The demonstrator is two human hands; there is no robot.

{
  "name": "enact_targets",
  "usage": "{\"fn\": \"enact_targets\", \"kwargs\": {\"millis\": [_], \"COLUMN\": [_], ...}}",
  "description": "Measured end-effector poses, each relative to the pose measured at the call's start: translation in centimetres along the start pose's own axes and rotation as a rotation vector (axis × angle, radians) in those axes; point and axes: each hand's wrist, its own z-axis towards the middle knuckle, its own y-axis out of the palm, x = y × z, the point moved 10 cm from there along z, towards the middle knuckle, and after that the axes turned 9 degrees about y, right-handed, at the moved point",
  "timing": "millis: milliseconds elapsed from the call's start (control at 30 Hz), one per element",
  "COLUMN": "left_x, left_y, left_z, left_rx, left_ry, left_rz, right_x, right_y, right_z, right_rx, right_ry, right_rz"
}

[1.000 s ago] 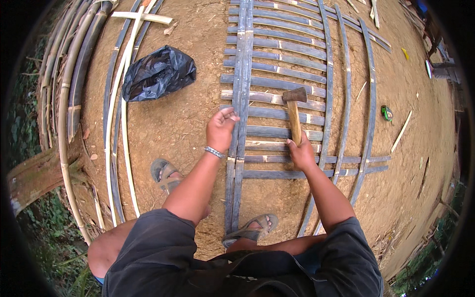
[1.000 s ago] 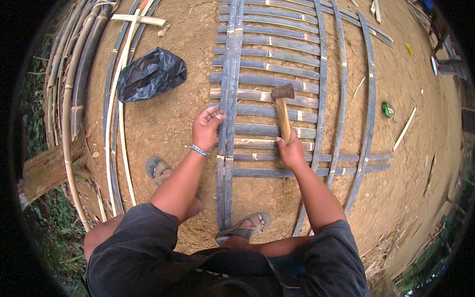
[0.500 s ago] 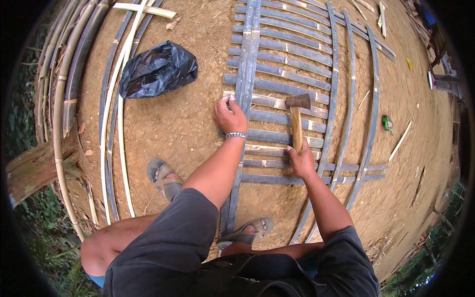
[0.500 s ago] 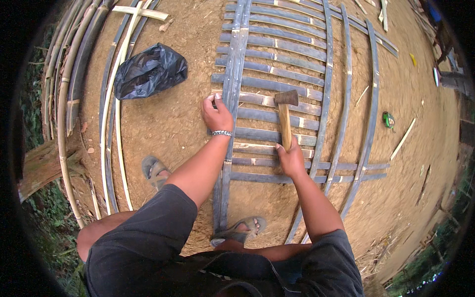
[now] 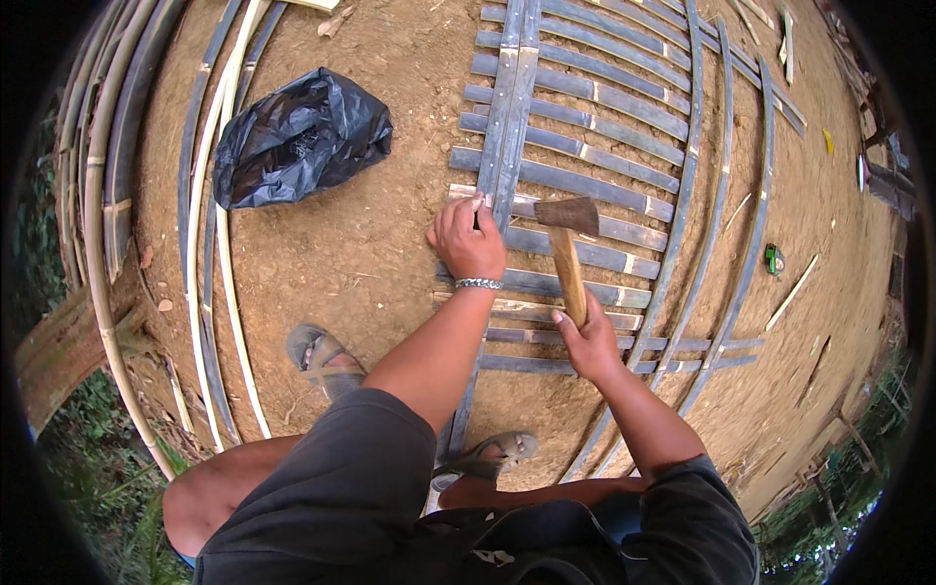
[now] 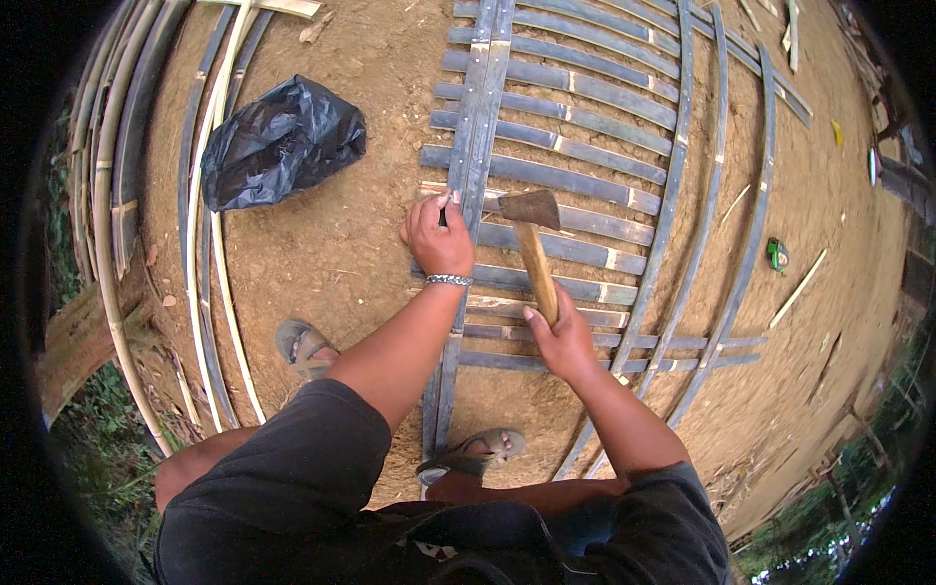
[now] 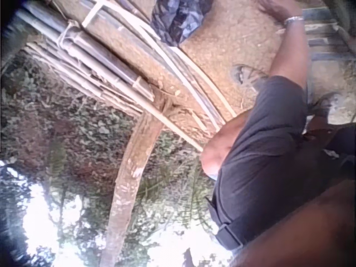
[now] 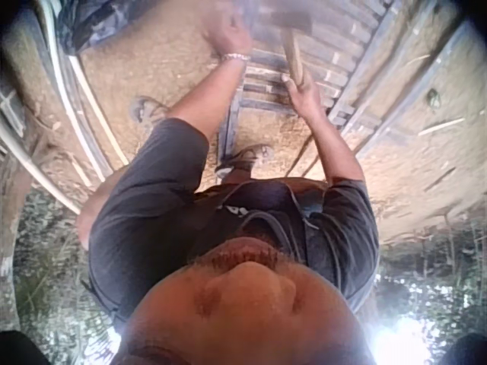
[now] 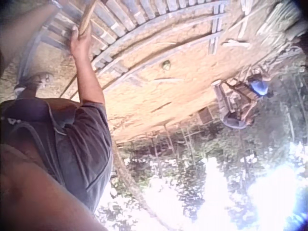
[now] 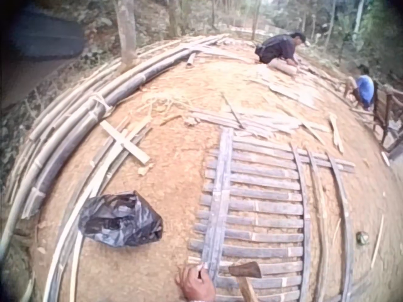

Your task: The person uses a hammer to drive nails into a bamboo lattice structure laid on the ground. They repeatedly pick up nails from a black plastic bag and secure the bamboo strips together.

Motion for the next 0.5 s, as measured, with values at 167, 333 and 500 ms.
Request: {"fn": "enact_targets", "kwargs": {"millis": [167,333,500], "left_x": [-0.1,-0.4,-0.3], "left_y": [-0.4,-0.4,-0.3], "left_z": [0.1,0.2,0.3], "left_rx": [0.022,0.028,-0.036], "left_ry": [-0.018,-0.08,-0.093], "left_rz": [0.008,0.026,0.023], "right_x": [-1.1,-2.1,-3.4], "right_y": [1.7,2.2,2.2], "right_z": [0.9,0.9,1.2], "right_rx": [0.007,0.004,0.027], "right_ry": [-0.075,-0.065,-0.098], "right_rz": [-0.069,-0.104,-0.153]}}
